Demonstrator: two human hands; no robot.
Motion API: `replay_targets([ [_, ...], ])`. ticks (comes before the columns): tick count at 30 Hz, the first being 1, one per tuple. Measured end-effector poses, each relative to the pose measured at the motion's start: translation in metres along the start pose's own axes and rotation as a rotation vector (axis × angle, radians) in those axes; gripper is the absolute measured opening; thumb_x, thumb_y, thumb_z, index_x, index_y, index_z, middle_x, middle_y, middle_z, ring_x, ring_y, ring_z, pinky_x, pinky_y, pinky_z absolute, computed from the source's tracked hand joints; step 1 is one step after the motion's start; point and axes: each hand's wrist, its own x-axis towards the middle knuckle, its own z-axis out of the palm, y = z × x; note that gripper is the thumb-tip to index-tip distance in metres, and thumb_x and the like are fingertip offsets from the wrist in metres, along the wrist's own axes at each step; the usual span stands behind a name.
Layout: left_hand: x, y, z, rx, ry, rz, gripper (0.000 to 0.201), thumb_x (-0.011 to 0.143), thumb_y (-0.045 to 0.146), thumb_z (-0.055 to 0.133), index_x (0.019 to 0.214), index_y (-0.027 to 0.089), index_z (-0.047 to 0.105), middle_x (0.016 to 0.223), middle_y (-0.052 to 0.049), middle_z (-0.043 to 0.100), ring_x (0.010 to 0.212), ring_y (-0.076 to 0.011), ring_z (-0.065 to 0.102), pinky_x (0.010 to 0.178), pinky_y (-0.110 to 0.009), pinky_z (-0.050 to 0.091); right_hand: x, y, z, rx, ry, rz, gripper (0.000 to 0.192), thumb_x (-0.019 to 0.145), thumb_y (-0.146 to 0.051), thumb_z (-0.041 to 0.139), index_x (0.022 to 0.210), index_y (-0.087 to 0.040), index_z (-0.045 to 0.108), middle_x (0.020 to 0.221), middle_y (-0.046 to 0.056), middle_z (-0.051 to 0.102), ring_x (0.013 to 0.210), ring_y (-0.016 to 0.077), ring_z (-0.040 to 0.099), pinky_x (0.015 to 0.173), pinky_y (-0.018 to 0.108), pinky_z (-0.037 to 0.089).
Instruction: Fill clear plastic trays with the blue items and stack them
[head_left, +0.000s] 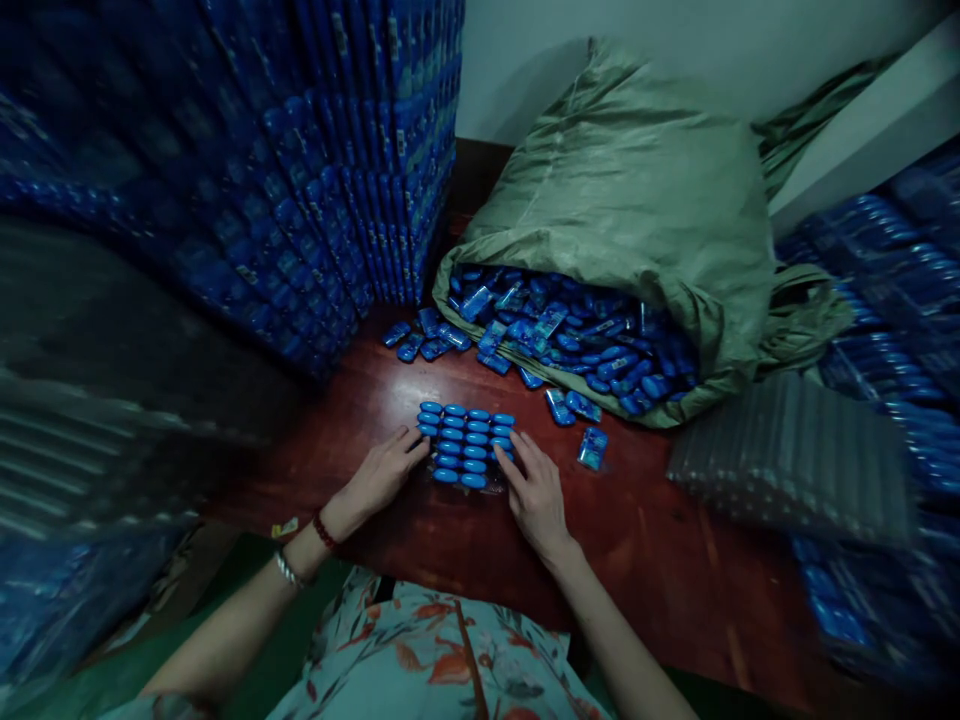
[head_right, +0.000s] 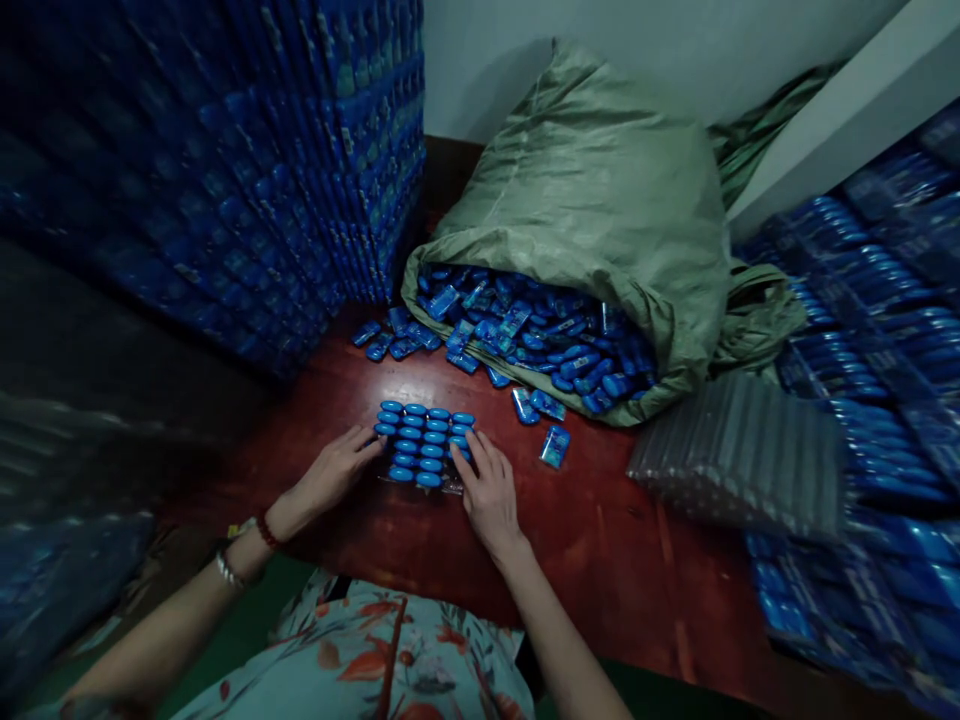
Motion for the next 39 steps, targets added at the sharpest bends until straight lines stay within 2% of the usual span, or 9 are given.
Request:
replay_targets([
  [4,0.007,-0.002,-0.001,0.047,-0.098,0.067,0.024,0.089,0.011,0.041,0.103,0.018,0.059,0.097,-0.008,0.059,0.092,-0.0220,0.053,0.076,-0.034,0.049,0.000,-0.006,0.009,0.016,-0.039,0.023,0.051,0.089,-0.010,0.040,0.139,-0.019,0.037,0.139,0.010,0.045,0.139,0.0248,0.017,0.108,0.050,0.024],
  [11,-0.018,-0.011,0.024,-0.017,0.218,-0.013,0.040,0.089,0.015,0.042,0.125,0.027,0.051,0.117,-0.011,0.054,0.097,-0.0223,0.054,0.081,-0.037,0.049,-0.005,-0.001,-0.002,0.099,-0.125,0.121,0.054,0.092,-0.028,0.039,0.144,-0.024,0.026,0.145,0.009,0.038,0.138,0.0228,0.024,0.107,0.050,0.026],
  [15,-0.003,-0.030,0.018,-0.174,0.405,-0.169,0.033,0.090,0.021,0.043,0.121,0.025,0.055,0.114,-0.009,0.052,0.100,-0.0203,0.054,0.086,-0.035,0.048,-0.018,0.051,-0.019,-0.004,0.137,0.634,0.051,0.094,-0.038,0.030,0.139,-0.015,0.035,0.127,0.018,0.052,0.119,0.0274,0.047,0.097,0.046,0.037],
  [19,0.057,-0.067,0.005,-0.204,0.430,-0.371,0.028,0.091,0.028,0.042,0.109,0.016,0.060,0.103,-0.010,0.055,0.091,-0.0190,0.057,0.082,-0.031,0.049,-0.013,0.104,-0.028,-0.067,-0.022,1.019,0.068,0.086,-0.055,0.039,0.134,-0.006,0.039,0.117,0.024,0.050,0.100,0.0327,0.058,0.077,0.040,0.045],
  [24,0.132,-0.093,0.006,0.121,0.145,-0.532,0.035,0.086,0.037,0.052,0.111,0.013,0.058,0.106,-0.016,0.055,0.098,-0.0280,0.053,0.085,-0.039,0.045,0.014,0.089,-0.022,0.029,-0.410,0.893,0.044,0.080,-0.045,0.054,0.114,-0.017,0.051,0.098,0.012,0.059,0.086,0.0264,0.061,0.068,0.032,0.043],
  [27,0.149,-0.090,0.012,0.183,0.084,-0.511,0.034,0.084,0.037,0.055,0.109,0.014,0.060,0.114,-0.018,0.051,0.107,-0.0340,0.047,0.086,-0.044,0.042,0.010,0.060,-0.022,0.174,-0.486,0.831,0.033,0.079,-0.041,0.057,0.104,-0.021,0.051,0.083,0.005,0.061,0.080,0.0243,0.061,0.063,0.030,0.042],
  [30,0.141,-0.092,0.014,0.180,0.026,-0.496,0.032,0.082,0.040,0.057,0.105,0.019,0.063,0.121,-0.017,0.048,0.112,-0.0375,0.041,0.085,-0.048,0.041,-0.007,0.037,-0.025,0.498,-0.402,0.815,0.023,0.080,-0.041,0.054,0.093,-0.023,0.050,0.070,-0.001,0.057,0.068,0.0188,0.059,0.057,0.027,0.043],
  [34,0.108,-0.110,0.012,0.185,-0.002,-0.464,0.040,0.088,0.030,0.048,0.127,0.020,0.049,0.122,-0.017,0.048,0.105,-0.0323,0.047,0.082,-0.042,0.043,-0.021,0.011,-0.029,0.963,-0.176,0.890,0.034,0.078,-0.048,0.056,0.097,-0.023,0.044,0.073,-0.002,0.057,0.055,0.0145,0.058,0.042,0.023,0.043],
  [39,0.061,-0.123,0.013,0.147,0.146,-0.417,0.033,0.091,0.026,0.037,0.117,0.016,0.054,0.106,-0.014,0.056,0.098,-0.0268,0.053,0.086,-0.040,0.043,-0.019,-0.010,-0.014,0.756,0.030,0.580,0.020,0.086,-0.032,0.050,0.103,-0.022,0.054,0.099,0.006,0.065,0.089,0.0182,0.064,0.075,0.030,0.054],
])
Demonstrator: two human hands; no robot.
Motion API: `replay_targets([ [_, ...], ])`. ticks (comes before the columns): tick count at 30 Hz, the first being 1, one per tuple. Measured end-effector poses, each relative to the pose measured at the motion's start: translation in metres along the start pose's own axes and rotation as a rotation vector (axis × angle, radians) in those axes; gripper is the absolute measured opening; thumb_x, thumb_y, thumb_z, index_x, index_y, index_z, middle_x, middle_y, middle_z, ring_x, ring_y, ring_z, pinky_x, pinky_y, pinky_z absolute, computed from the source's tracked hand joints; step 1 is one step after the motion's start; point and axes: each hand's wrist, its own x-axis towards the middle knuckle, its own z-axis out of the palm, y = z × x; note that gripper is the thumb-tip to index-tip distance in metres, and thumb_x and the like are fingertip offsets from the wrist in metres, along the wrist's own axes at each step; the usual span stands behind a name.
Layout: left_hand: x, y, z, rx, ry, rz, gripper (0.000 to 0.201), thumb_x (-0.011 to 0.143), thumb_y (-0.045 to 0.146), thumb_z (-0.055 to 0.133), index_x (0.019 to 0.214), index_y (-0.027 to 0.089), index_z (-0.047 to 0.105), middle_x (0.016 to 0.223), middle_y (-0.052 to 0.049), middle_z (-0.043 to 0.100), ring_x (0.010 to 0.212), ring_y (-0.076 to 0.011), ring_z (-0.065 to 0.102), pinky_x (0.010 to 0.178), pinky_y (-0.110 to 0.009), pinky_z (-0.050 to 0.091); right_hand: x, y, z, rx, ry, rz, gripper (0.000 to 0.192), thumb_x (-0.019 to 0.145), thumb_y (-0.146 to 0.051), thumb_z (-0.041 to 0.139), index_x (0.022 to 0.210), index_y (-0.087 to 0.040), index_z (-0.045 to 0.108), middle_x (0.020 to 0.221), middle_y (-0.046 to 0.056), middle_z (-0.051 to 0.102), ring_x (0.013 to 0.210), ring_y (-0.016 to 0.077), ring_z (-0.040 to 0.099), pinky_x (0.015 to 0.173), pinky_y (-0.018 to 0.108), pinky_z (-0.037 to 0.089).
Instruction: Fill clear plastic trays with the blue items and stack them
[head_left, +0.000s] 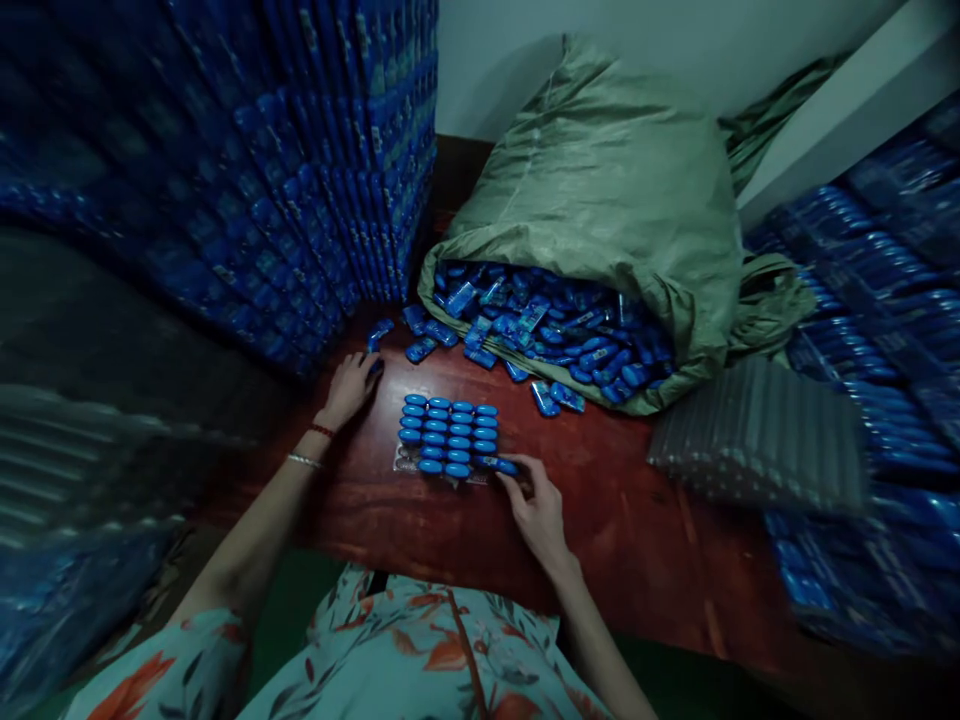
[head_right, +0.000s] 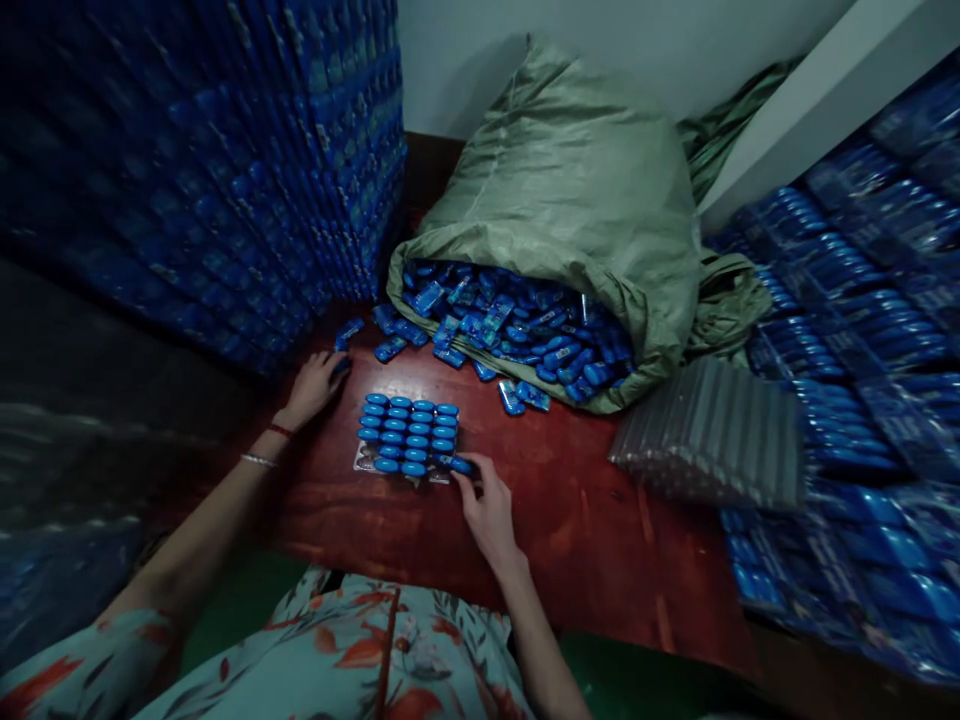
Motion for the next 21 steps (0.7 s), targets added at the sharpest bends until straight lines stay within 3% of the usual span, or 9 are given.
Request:
replay_targets([
  [4,-0.050,-0.004,-0.004,-0.326,0.127,-0.038,0.029,0.091,0.027,0.036,0.111,0.016,0.054,0.105,-0.011,0.058,0.093,-0.0202,0.058,0.086,-0.035,0.047,0.002,0.007,0.001,-0.379,-0.118,-0.349,0.033,0.087,-0.011,0.035,0.109,-0.021,0.058,0.104,0.009,0.063,0.099,0.0186,0.060,0.085,0.031,0.051],
  [8,-0.116,0.014,-0.016,-0.547,0.154,-0.213,0.044,0.088,0.036,0.048,0.127,0.017,0.038,0.108,-0.011,0.061,0.092,-0.0204,0.062,0.079,-0.034,0.052,0.014,-0.011,-0.010,-0.698,-0.311,-0.412,0.044,0.081,-0.001,0.033,0.113,-0.021,0.057,0.098,0.008,0.062,0.088,0.0187,0.059,0.072,0.028,0.050],
  [11,-0.152,0.035,-0.027,-0.606,0.145,-0.239,0.032,0.085,0.039,0.054,0.111,0.020,0.052,0.096,-0.006,0.064,0.086,-0.0197,0.063,0.075,-0.032,0.053,0.028,-0.035,-0.012,-0.885,-0.493,-0.430,0.041,0.080,0.000,0.036,0.106,-0.022,0.059,0.091,0.007,0.061,0.080,0.0183,0.058,0.063,0.026,0.046],
  [13,-0.163,0.048,-0.032,-0.599,0.157,-0.175,0.022,0.085,0.035,0.054,0.100,0.020,0.058,0.093,-0.005,0.064,0.084,-0.0186,0.063,0.076,-0.031,0.053,0.036,-0.046,-0.009,-0.955,-0.582,-0.453,0.037,0.082,-0.001,0.038,0.104,-0.023,0.059,0.090,0.007,0.062,0.077,0.0182,0.058,0.058,0.025,0.042],
  [15,-0.164,0.058,-0.033,-0.560,0.166,-0.086,0.020,0.088,0.027,0.050,0.103,0.020,0.060,0.097,-0.006,0.061,0.087,-0.0177,0.061,0.076,-0.029,0.052,0.042,-0.050,-0.006,-0.964,-0.633,-0.472,0.033,0.083,-0.004,0.041,0.103,-0.023,0.059,0.089,0.006,0.062,0.075,0.0177,0.058,0.055,0.024,0.039],
  [21,-0.144,0.065,-0.024,-0.289,0.045,0.277,0.044,0.088,0.006,0.032,0.128,0.018,0.044,0.103,-0.009,0.058,0.093,-0.0180,0.057,0.081,-0.033,0.051,0.045,-0.037,-0.011,-0.959,-0.607,-0.498,0.031,0.088,-0.011,0.044,0.112,-0.023,0.057,0.089,0.006,0.063,0.076,0.0165,0.059,0.060,0.024,0.040],
])
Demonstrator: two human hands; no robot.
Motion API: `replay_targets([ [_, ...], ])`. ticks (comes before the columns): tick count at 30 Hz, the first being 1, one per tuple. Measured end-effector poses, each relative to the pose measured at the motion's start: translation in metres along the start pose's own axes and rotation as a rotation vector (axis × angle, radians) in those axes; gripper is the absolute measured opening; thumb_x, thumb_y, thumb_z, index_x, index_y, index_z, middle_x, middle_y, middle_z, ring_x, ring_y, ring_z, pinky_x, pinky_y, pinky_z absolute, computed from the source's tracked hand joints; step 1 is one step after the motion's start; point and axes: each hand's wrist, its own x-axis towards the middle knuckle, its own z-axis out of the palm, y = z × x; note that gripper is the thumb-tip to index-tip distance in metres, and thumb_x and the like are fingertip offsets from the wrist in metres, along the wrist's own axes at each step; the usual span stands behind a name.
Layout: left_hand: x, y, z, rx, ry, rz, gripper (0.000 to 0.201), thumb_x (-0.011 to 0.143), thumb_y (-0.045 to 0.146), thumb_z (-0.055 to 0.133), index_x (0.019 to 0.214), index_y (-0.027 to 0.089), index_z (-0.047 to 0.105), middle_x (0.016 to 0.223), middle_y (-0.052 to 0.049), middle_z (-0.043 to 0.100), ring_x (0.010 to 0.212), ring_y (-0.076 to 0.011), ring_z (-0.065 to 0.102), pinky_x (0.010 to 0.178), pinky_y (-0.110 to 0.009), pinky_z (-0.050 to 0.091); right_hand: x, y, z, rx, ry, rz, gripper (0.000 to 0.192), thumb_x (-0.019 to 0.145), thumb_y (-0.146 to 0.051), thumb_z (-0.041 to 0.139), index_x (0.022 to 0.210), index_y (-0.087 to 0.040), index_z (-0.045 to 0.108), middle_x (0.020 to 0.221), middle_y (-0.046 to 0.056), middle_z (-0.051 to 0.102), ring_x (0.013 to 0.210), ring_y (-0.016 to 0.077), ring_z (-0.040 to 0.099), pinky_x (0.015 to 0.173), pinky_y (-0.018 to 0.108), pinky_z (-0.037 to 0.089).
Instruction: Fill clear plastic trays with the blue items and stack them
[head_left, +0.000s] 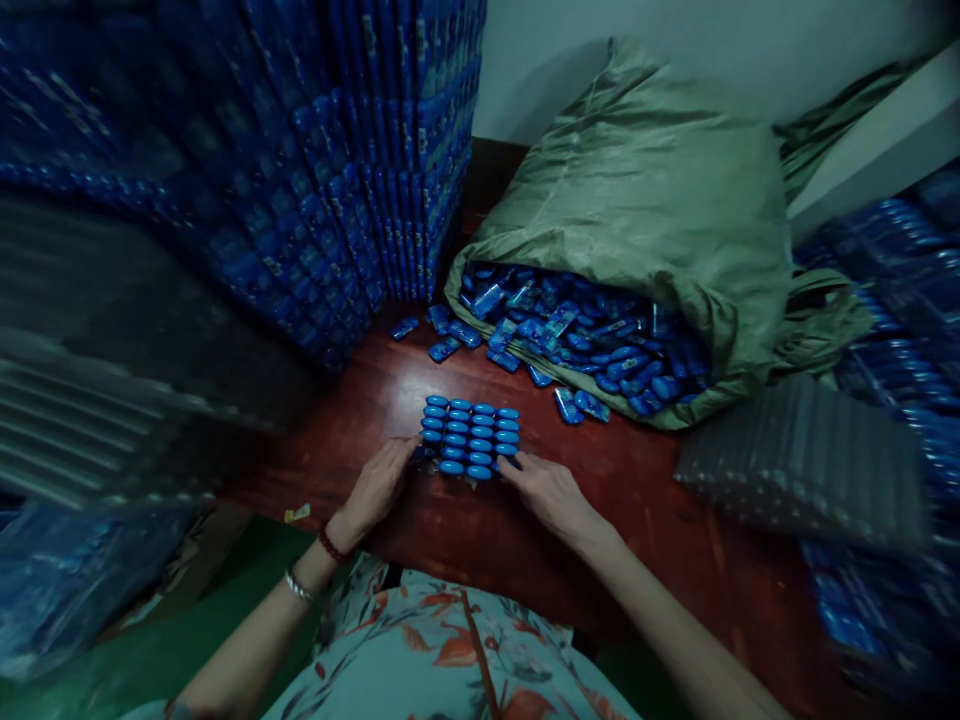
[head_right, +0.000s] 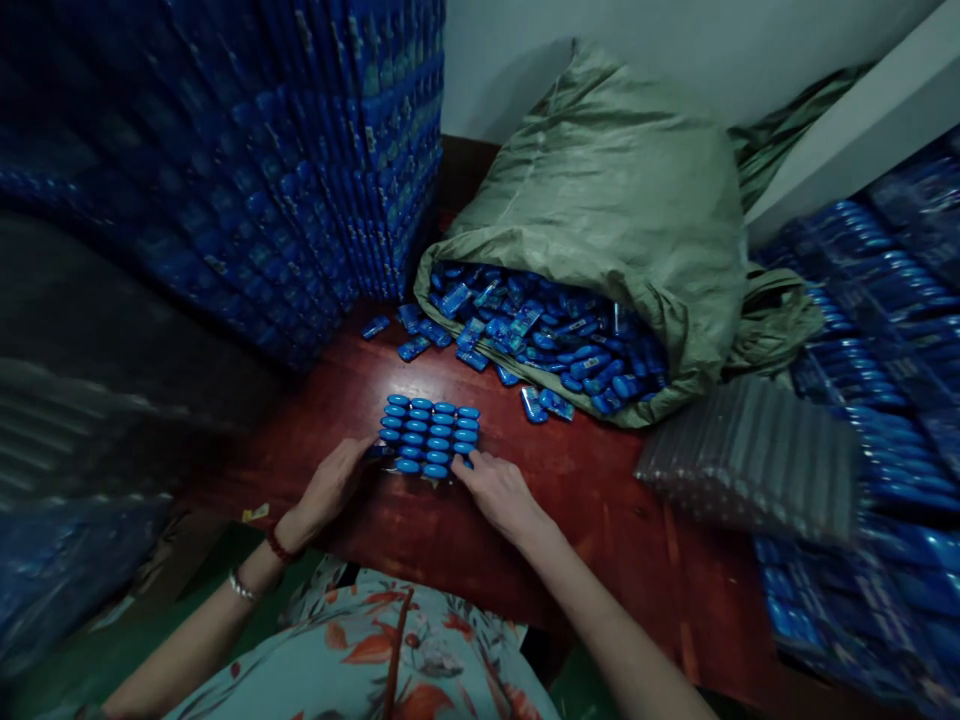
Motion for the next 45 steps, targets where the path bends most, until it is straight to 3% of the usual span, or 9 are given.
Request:
replay_targets([
  [8,0.034,0.004,-0.021,0.224,-0.323,0.386,0.029,0.088,0.003,0.035,0.110,0.012,0.051,0.101,-0.010,0.060,0.092,-0.0199,0.055,0.083,-0.034,0.050,-0.011,0.005,0.018,-0.097,0.158,-0.030,0.038,0.090,-0.013,0.043,0.126,-0.021,0.052,0.084,0.006,0.061,0.071,0.0161,0.056,0.062,0.026,0.042],
  [14,0.057,0.015,-0.021,0.341,-0.497,0.411,0.022,0.086,0.001,0.037,0.090,0.013,0.056,0.091,-0.009,0.060,0.083,-0.0206,0.057,0.075,-0.035,0.051,-0.020,0.005,0.035,0.038,0.328,0.001,0.041,0.092,-0.017,0.040,0.132,-0.024,0.048,0.079,0.003,0.059,0.070,0.0140,0.055,0.066,0.024,0.042],
  [19,0.047,0.006,-0.020,0.198,-0.305,0.346,0.027,0.092,0.009,0.029,0.108,0.015,0.050,0.100,-0.009,0.060,0.090,-0.0183,0.056,0.081,-0.033,0.049,-0.015,0.043,0.051,0.292,0.653,0.662,0.042,0.095,-0.039,0.030,0.115,-0.015,0.058,0.088,0.008,0.061,0.081,0.0179,0.056,0.075,0.029,0.043],
  [22,0.049,0.003,-0.019,0.162,-0.176,0.318,0.021,0.095,0.024,0.034,0.101,0.016,0.052,0.094,-0.008,0.060,0.084,-0.0178,0.056,0.077,-0.032,0.048,-0.001,0.077,0.052,0.251,0.584,1.077,0.058,0.090,-0.055,0.028,0.108,-0.009,0.058,0.094,0.016,0.059,0.087,0.0262,0.055,0.073,0.036,0.041],
  [25,0.075,-0.006,-0.016,0.139,-0.072,0.243,0.023,0.094,0.034,0.040,0.088,0.016,0.055,0.086,-0.007,0.058,0.078,-0.0178,0.054,0.072,-0.031,0.046,0.018,0.097,0.049,0.222,0.514,1.218,0.063,0.085,-0.062,0.032,0.102,-0.007,0.059,0.099,0.022,0.058,0.093,0.0321,0.053,0.074,0.039,0.040],
  [31,0.174,-0.057,0.012,0.125,0.016,-0.272,0.022,0.090,0.034,0.047,0.093,0.014,0.054,0.094,-0.011,0.056,0.088,-0.0218,0.054,0.079,-0.034,0.044,0.033,0.085,0.051,0.364,0.467,1.020,0.057,0.085,-0.063,0.031,0.091,-0.014,0.061,0.097,0.018,0.058,0.093,0.0295,0.053,0.076,0.039,0.039],
  [35,0.205,-0.072,0.036,0.120,-0.066,-0.338,0.026,0.084,0.035,0.056,0.093,0.010,0.055,0.100,-0.018,0.056,0.097,-0.0308,0.053,0.083,-0.041,0.043,0.010,0.050,0.064,0.368,0.504,0.787,0.057,0.087,-0.063,0.025,0.091,-0.016,0.056,0.091,0.014,0.059,0.087,0.0254,0.054,0.077,0.037,0.042],
  [39,0.178,-0.072,0.035,0.054,-0.107,-0.280,0.015,0.086,0.024,0.052,0.094,0.012,0.057,0.101,-0.015,0.058,0.099,-0.0273,0.053,0.087,-0.040,0.043,-0.038,0.008,0.077,0.419,0.486,0.763,0.056,0.088,-0.064,0.025,0.100,-0.016,0.051,0.088,0.013,0.062,0.079,0.0240,0.059,0.067,0.034,0.046],
  [45,0.055,-0.073,-0.001,-0.194,0.147,-0.316,0.023,0.089,0.034,0.046,0.098,0.017,0.058,0.094,-0.007,0.062,0.085,-0.0184,0.058,0.080,-0.032,0.048,-0.083,-0.030,0.067,0.697,0.500,0.719,0.033,0.087,-0.051,0.045,0.096,-0.020,0.052,0.083,0.005,0.064,0.062,0.0155,0.062,0.060,0.027,0.051],
])
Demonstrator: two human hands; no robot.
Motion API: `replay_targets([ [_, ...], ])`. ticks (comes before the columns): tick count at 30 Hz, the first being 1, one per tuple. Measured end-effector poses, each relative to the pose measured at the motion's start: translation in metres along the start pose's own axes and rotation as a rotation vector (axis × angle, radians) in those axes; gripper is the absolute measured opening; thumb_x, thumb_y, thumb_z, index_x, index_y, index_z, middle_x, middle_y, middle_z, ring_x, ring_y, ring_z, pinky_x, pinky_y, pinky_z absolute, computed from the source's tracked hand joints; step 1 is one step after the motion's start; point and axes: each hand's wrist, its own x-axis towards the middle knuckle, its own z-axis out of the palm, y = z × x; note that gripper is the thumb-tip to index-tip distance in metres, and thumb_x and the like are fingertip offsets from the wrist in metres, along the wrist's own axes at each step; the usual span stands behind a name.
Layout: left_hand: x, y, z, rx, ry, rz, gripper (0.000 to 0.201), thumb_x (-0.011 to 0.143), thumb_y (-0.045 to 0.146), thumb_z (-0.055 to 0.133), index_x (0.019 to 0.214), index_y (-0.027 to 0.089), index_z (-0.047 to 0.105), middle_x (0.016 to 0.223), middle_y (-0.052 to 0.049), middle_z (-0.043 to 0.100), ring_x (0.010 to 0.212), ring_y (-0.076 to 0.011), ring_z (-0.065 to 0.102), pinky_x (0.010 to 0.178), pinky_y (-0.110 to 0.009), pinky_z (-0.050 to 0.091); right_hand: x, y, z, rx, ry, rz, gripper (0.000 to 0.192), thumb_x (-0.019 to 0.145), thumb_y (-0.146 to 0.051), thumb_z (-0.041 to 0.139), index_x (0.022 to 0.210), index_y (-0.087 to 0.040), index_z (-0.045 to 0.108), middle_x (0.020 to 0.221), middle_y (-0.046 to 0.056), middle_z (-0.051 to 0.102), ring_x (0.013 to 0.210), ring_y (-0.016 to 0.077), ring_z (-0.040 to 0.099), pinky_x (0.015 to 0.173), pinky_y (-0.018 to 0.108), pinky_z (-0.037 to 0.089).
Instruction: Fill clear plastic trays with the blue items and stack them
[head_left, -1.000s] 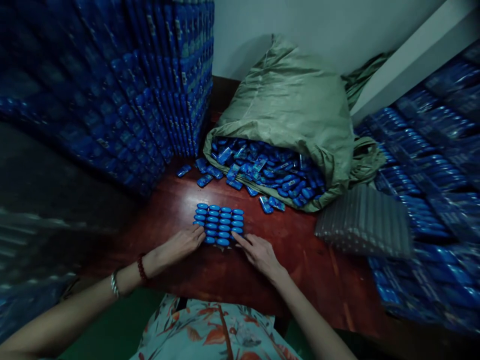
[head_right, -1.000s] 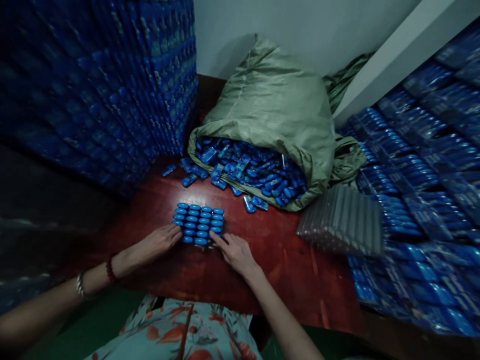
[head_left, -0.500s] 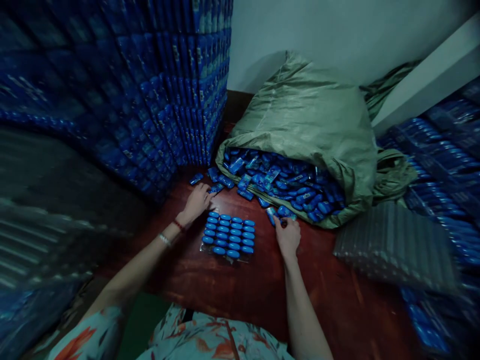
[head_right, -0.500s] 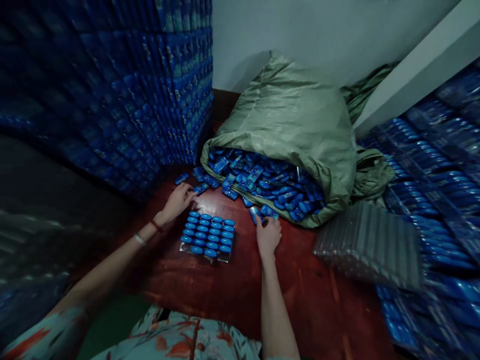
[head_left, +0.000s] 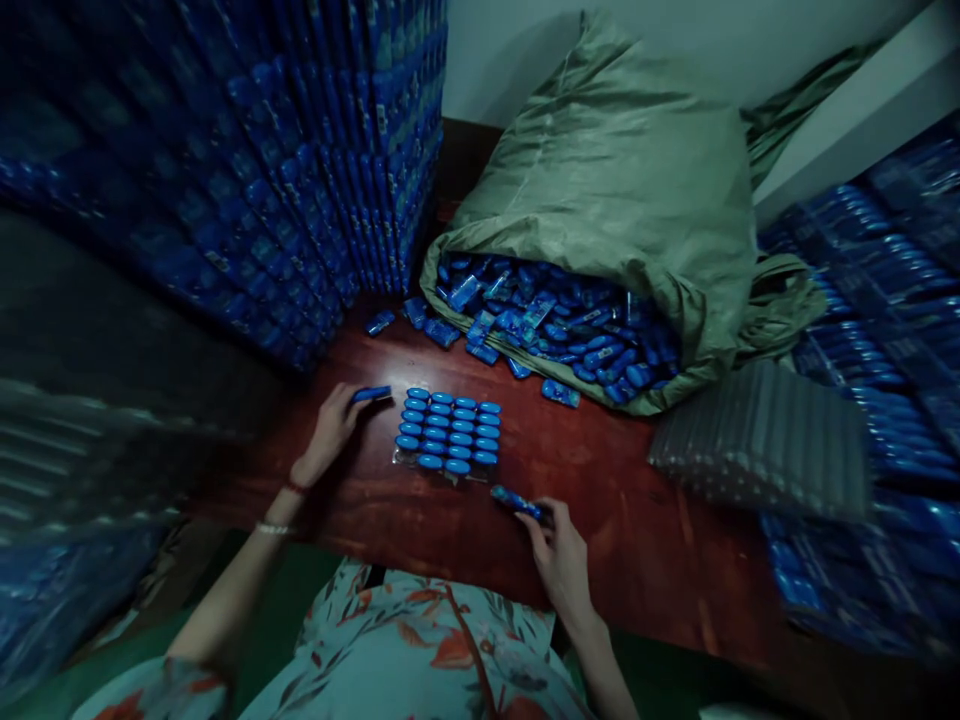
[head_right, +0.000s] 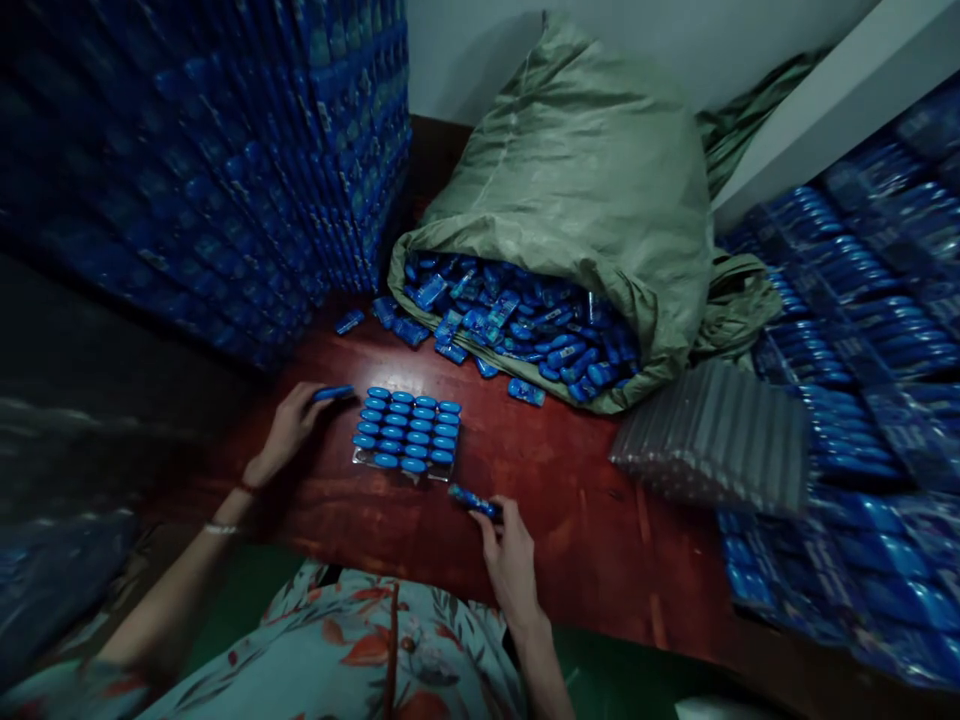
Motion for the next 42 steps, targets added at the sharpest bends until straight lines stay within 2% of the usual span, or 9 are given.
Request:
replay_targets([
  [4,-0.072,0.005,-0.025,-0.036,0.148,-0.193,0.030,0.086,0.039,0.053,0.105,0.017,0.055,0.096,-0.007,0.064,0.086,-0.0190,0.061,0.076,-0.032,0.051,0.013,-0.014,0.003,0.034,0.039,-0.216,0.018,0.090,-0.034,0.046,0.099,-0.021,0.055,0.093,0.006,0.062,0.084,0.0176,0.062,0.075,0.031,0.052],
  [6,-0.093,0.019,-0.026,-0.032,0.164,-0.175,0.025,0.086,0.037,0.054,0.100,0.017,0.056,0.091,-0.006,0.064,0.083,-0.0183,0.061,0.075,-0.032,0.052,0.026,-0.017,0.008,0.006,0.008,-0.351,0.019,0.091,-0.026,0.043,0.105,-0.021,0.056,0.099,0.008,0.061,0.093,0.0189,0.061,0.084,0.035,0.051],
  [10,-0.102,0.045,-0.012,0.009,0.166,0.025,0.017,0.089,0.027,0.048,0.100,0.019,0.059,0.098,-0.007,0.059,0.089,-0.0173,0.060,0.077,-0.032,0.052,0.045,-0.018,0.008,-0.107,-0.101,-0.579,0.031,0.090,-0.013,0.038,0.116,-0.021,0.053,0.104,0.010,0.059,0.096,0.0185,0.059,0.082,0.033,0.051],
  [15,-0.087,0.053,0.003,0.128,-0.019,0.243,0.031,0.092,0.013,0.036,0.116,0.019,0.052,0.101,-0.008,0.056,0.092,-0.0163,0.057,0.077,-0.030,0.052,0.057,-0.036,-0.007,-0.425,-0.280,-0.765,0.046,0.081,0.002,0.031,0.118,-0.016,0.053,0.097,0.011,0.057,0.086,0.0189,0.057,0.073,0.030,0.051],
  [21,-0.062,0.056,-0.007,0.286,-0.167,0.552,0.032,0.093,0.012,0.032,0.120,0.015,0.049,0.101,-0.010,0.058,0.092,-0.0187,0.053,0.078,-0.032,0.050,0.064,-0.068,-0.012,-0.593,-0.420,-0.755,0.039,0.083,0.001,0.037,0.110,-0.020,0.055,0.097,0.007,0.057,0.090,0.0179,0.055,0.077,0.030,0.047],
  [27,-0.048,0.064,-0.010,0.361,-0.380,0.587,0.030,0.092,0.011,0.033,0.111,0.016,0.055,0.095,-0.008,0.059,0.089,-0.0189,0.051,0.076,-0.032,0.049,0.062,-0.087,-0.007,-0.676,-0.482,-0.676,0.032,0.083,0.000,0.040,0.100,-0.022,0.056,0.095,0.006,0.057,0.084,0.0178,0.055,0.067,0.027,0.044],
  [32,-0.050,0.068,-0.005,0.271,-0.260,0.490,0.028,0.091,0.010,0.036,0.105,0.017,0.059,0.095,-0.008,0.057,0.085,-0.0179,0.050,0.073,-0.031,0.048,0.063,-0.097,-0.008,-0.691,-0.501,-0.645,0.030,0.083,0.000,0.041,0.097,-0.021,0.058,0.094,0.007,0.059,0.084,0.0203,0.056,0.064,0.028,0.043],
  [37,-0.053,0.067,0.001,0.123,-0.216,0.381,0.027,0.090,0.009,0.038,0.099,0.019,0.061,0.094,-0.006,0.057,0.083,-0.0153,0.051,0.071,-0.028,0.047,0.069,-0.111,-0.012,-0.662,-0.495,-0.702,0.030,0.087,-0.004,0.039,0.098,-0.024,0.058,0.094,0.006,0.060,0.085,0.0193,0.057,0.063,0.027,0.042],
  [42,-0.063,0.063,0.012,0.128,-0.071,0.325,0.031,0.089,0.011,0.043,0.111,0.022,0.061,0.109,-0.009,0.054,0.097,-0.0184,0.050,0.079,-0.034,0.047,0.069,-0.115,-0.003,-0.710,-0.508,-0.609,0.024,0.089,-0.008,0.041,0.095,-0.022,0.060,0.095,0.007,0.061,0.083,0.0194,0.059,0.059,0.025,0.042],
])
